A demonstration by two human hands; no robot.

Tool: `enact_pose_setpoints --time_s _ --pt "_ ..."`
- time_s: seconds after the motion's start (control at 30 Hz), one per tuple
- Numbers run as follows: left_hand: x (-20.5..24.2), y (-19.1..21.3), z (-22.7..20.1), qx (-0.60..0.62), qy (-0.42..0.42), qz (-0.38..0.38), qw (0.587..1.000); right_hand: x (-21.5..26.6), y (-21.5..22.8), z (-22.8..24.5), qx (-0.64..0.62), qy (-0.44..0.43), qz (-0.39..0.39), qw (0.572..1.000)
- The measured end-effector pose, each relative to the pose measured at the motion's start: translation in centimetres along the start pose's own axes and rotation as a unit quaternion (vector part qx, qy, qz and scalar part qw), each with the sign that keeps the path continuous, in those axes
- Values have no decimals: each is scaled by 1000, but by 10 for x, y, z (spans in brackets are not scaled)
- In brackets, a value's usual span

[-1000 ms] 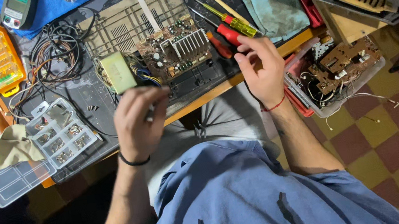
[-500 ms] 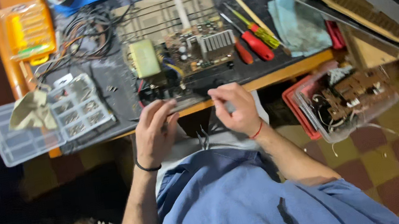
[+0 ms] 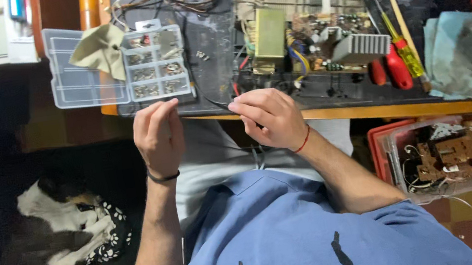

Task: The person manipulates a metal heat sink and circuit board components, selects screws from a plastic organizer box, and uses a screwdriver to install a screw into the heat sink.

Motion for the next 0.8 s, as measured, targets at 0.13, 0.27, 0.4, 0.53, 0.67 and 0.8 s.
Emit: enact_pose_setpoints --time_s 0.13,0.27,0.4,0.53,0.67,0.8 --pt "-13 -1 23 -11 -38 -18 999 -15 -15 1 32 22 6 999" --pt "-33 -9 30 -7 -73 -14 997 -21 -27 -1 91 8 46 995" --pt "-45 -10 38 9 -82 -27 996 -29 -39 0 112 -7 68 991" --pt "-40 -11 54 8 -69 -33 997 -33 -51 -3 125 -17 94 988" --pt "-30 -15 54 -22 -69 -43 996 -35 -63 -6 149 -25 115 982" --pt "-15 -20 57 -68 -59 -58 994 -35 -67 -10 166 -31 134 977"
Point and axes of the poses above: each hand's wrist, its own x-axis away from the middle knuckle, its own y-axis out of the back of the hand, z = x × y, the point moved 9 cm from there along -x, towards the middle knuckle, and after that the axes turned 2 degrees about x, right-handed, at the moved point
